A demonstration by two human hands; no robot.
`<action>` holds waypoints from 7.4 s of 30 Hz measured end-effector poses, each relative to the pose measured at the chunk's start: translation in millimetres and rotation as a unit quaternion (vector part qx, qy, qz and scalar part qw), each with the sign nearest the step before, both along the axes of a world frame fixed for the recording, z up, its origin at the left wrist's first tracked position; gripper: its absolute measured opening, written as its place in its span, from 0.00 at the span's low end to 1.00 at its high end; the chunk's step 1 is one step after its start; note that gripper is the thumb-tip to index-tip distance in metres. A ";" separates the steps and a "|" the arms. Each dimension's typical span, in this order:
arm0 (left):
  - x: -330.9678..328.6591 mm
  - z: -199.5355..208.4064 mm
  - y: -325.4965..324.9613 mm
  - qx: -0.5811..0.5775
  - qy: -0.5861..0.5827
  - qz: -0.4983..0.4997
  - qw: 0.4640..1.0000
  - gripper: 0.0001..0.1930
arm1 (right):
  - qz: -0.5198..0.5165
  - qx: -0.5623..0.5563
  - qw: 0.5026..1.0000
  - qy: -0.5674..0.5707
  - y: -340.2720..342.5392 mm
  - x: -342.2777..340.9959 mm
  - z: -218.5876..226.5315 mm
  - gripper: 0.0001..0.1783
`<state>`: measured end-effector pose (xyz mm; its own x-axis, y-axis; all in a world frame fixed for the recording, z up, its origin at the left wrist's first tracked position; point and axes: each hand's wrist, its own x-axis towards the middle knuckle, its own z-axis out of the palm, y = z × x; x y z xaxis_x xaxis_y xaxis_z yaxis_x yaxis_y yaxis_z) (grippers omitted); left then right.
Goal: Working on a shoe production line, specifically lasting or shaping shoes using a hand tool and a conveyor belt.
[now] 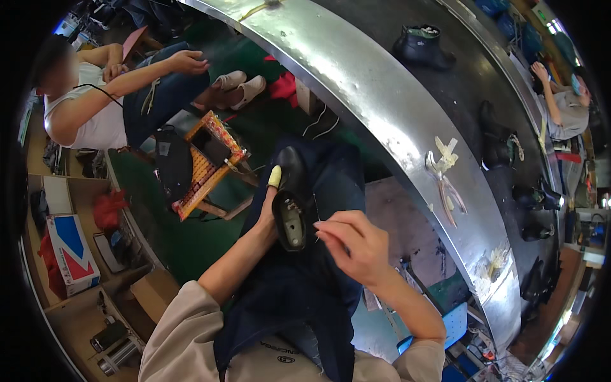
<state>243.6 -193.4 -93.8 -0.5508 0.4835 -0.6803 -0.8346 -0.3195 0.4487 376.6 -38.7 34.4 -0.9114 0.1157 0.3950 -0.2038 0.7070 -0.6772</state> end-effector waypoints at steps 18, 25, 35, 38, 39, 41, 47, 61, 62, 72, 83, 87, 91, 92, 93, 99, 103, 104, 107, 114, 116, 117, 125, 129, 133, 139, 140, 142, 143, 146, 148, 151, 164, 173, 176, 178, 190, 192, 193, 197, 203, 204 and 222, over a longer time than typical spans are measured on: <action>35.1 -91.0 7.5 -0.291 0.282 -0.111 0.907 0.31 | -0.152 0.019 0.958 -0.242 -18.0 29.4 -56.1 0.14; 12.3 -40.2 11.7 -0.111 0.102 -0.115 0.982 0.24 | -0.123 -0.191 0.966 -0.125 5.2 31.3 -24.6 0.07; 8.8 -21.7 9.1 -0.056 0.134 -0.071 0.987 0.27 | -0.323 0.396 0.853 -0.106 184.3 15.5 -56.6 0.28; 3.9 -27.1 3.9 -0.098 0.218 -0.014 0.971 0.28 | -0.337 0.241 0.900 -0.139 176.3 17.9 -52.6 0.29; 2.4 -31.3 1.3 -0.119 0.243 0.025 0.962 0.27 | -0.360 0.068 0.921 -0.129 169.6 22.2 -51.1 0.28; 0.4 -33.4 -3.7 -0.147 0.271 0.084 0.948 0.27 | -0.333 -0.321 0.869 -0.174 134.3 33.7 -17.1 0.29; -17.5 -18.1 10.7 -0.149 0.246 0.164 0.944 0.29 | -0.077 -0.567 0.748 -0.337 -6.9 71.2 -41.6 0.20; 11.4 -42.5 2.6 -0.258 0.383 0.054 0.885 0.29 | 0.079 -0.653 0.575 -0.486 4.9 36.3 -14.3 0.29; 12.8 -42.6 0.1 -0.258 0.383 0.051 0.885 0.29 | 0.078 -0.655 0.574 -0.485 4.3 37.9 -19.9 0.29; 4.7 -39.5 -10.0 -0.363 0.476 -0.084 0.797 0.31 | 0.068 -0.652 0.576 -0.489 5.9 49.9 -33.5 0.23; -74.3 -68.7 54.7 -0.411 0.429 -0.248 0.765 0.29 | 0.167 -0.535 0.594 -0.578 -17.1 80.2 -0.4 0.25; -76.2 -52.1 48.9 -0.370 0.327 -0.250 0.833 0.23 | 0.037 -0.499 0.648 -0.573 -8.6 86.6 20.1 0.26; -62.9 -23.0 60.5 -0.345 0.318 -0.246 0.848 0.21 | 0.029 -0.604 0.643 -0.470 5.9 65.2 -18.7 0.26; -63.6 -26.7 59.5 -0.345 0.320 -0.247 0.847 0.21 | 0.055 -0.630 0.626 -0.457 5.8 57.2 -23.5 0.27; -64.2 -34.6 56.6 -0.354 0.329 -0.240 0.842 0.21 | 0.069 -0.645 0.610 -0.455 1.3 51.3 -27.9 0.29; -64.4 -51.1 48.0 -0.396 0.409 -0.216 0.793 0.20 | 0.054 -0.702 0.552 -0.446 0.1 29.9 -47.0 0.30; -52.8 -33.4 47.1 -0.422 0.443 -0.206 0.764 0.20 | 0.064 -0.690 0.532 -0.487 4.3 19.3 -38.6 0.26; -54.1 -35.0 44.2 -0.423 0.446 -0.209 0.760 0.21 | 0.063 -0.691 0.531 -0.487 1.8 20.8 -43.3 0.26; -54.6 -36.6 41.1 -0.427 0.460 -0.227 0.745 0.22 | 0.002 -0.677 0.563 -0.474 -8.8 24.9 -44.5 0.24; -49.2 -34.6 56.0 -0.394 0.460 -0.289 0.742 0.25 | -0.022 -0.592 0.600 -0.537 -7.0 39.9 -17.8 0.26; -45.3 -36.3 60.5 -0.383 0.456 -0.306 0.743 0.26 | -0.044 -0.518 0.632 -0.575 -4.0 37.9 -5.9 0.26; -42.1 -36.1 60.9 -0.393 0.452 -0.304 0.741 0.26 | -0.041 -0.495 0.644 -0.583 -2.4 36.2 -1.5 0.24; -52.4 -53.1 64.2 -0.391 0.423 -0.289 0.764 0.29 | -0.020 -0.401 0.662 -0.633 2.4 48.6 60.3 0.22; -79.1 -99.1 32.5 -0.403 0.401 -0.256 0.782 0.30 | -0.099 -0.406 0.682 -0.600 0.9 71.4 40.4 0.21; -57.0 -67.1 49.7 -0.375 0.386 -0.283 0.794 0.26 | -0.131 -0.467 0.750 -0.450 -1.6 81.1 -0.1 0.21; -59.9 -71.7 60.0 -0.334 0.406 -0.285 0.802 0.25 | -0.239 -0.168 0.911 -0.292 8.9 68.4 -64.7 0.26; -56.1 -71.0 61.9 -0.319 0.390 -0.266 0.822 0.24 | -0.252 -0.131 0.912 -0.295 8.9 57.7 -66.5 0.29; -54.3 -69.6 55.3 -0.213 0.340 -0.246 0.882 0.22 | -0.200 -0.152 0.933 -0.260 6.0 46.8 -96.6 0.31; -59.4 -68.2 48.1 -0.217 0.310 -0.247 0.892 0.20 | -0.173 -0.166 0.925 -0.294 4.1 42.6 -96.7 0.30; -72.2 -80.6 25.6 -0.192 0.286 -0.259 0.902 0.18 | -0.123 -0.214 0.930 -0.273 5.1 50.3 -100.4 0.25; -68.5 -88.8 10.4 -0.180 0.310 -0.236 0.903 0.21 | -0.107 -0.243 0.933 -0.241 -1.5 57.5 -85.8 0.23; -63.5 -84.7 40.4 -0.221 0.377 -0.245 0.865 0.23 | -0.164 -0.219 0.945 -0.181 -5.4 66.6 -72.5 0.18; -63.5 -78.3 43.0 -0.273 0.355 -0.284 0.848 0.26 | -0.265 -0.489 0.822 -0.123 -32.1 50.2 -58.8 0.17; -54.3 -57.2 48.3 -0.274 0.335 -0.271 0.860 0.21 | -0.236 -0.221 0.946 -0.040 -30.1 38.4 -65.7 0.12; -54.5 -63.2 46.9 -0.268 0.357 -0.268 0.854 0.23 | -0.231 -0.127 0.964 -0.047 -28.0 42.8 -76.1 0.12; -56.9 -65.1 46.3 -0.273 0.360 -0.278 0.848 0.23 | -0.226 -0.026 0.974 -0.009 -25.9 42.3 -76.9 0.13; -58.5 -86.6 49.7 -0.373 0.447 -0.262 0.770 0.29 | -0.236 0.075 0.962 -0.111 -22.9 27.3 -63.9 0.16; -54.6 -62.6 58.7 -0.351 0.437 -0.286 0.777 0.25 | -0.199 0.114 0.967 -0.109 -19.2 25.8 -59.8 0.15; -56.1 -63.8 54.2 -0.364 0.433 -0.276 0.777 0.22 | -0.158 0.157 0.970 -0.097 -21.6 20.9 -56.3 0.14; -54.0 -80.1 48.8 -0.408 0.457 -0.277 0.740 0.30 | -0.167 0.200 0.956 -0.135 -15.4 7.2 -65.1 0.13; -47.1 -70.4 45.1 -0.367 0.439 -0.291 0.767 0.29 | -0.112 -0.003 0.970 -0.216 0.1 27.0 -61.5 0.23; -50.2 -68.5 51.5 -0.363 0.445 -0.289 0.766 0.29 | -0.148 0.024 0.960 -0.237 0.1 23.7 -62.2 0.24; -60.5 -3.9 46.9 -0.080 0.498 0.064 0.861 0.18 | -0.226 -0.449 0.810 -0.302 29.8 89.3 -124.4 0.27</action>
<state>183.0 -146.5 -97.7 -0.9411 0.3202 0.1090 0.0279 -0.2477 0.9684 466.0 -9.0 -90.0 -0.6922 0.4846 -0.5348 0.4980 -0.2155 -0.8399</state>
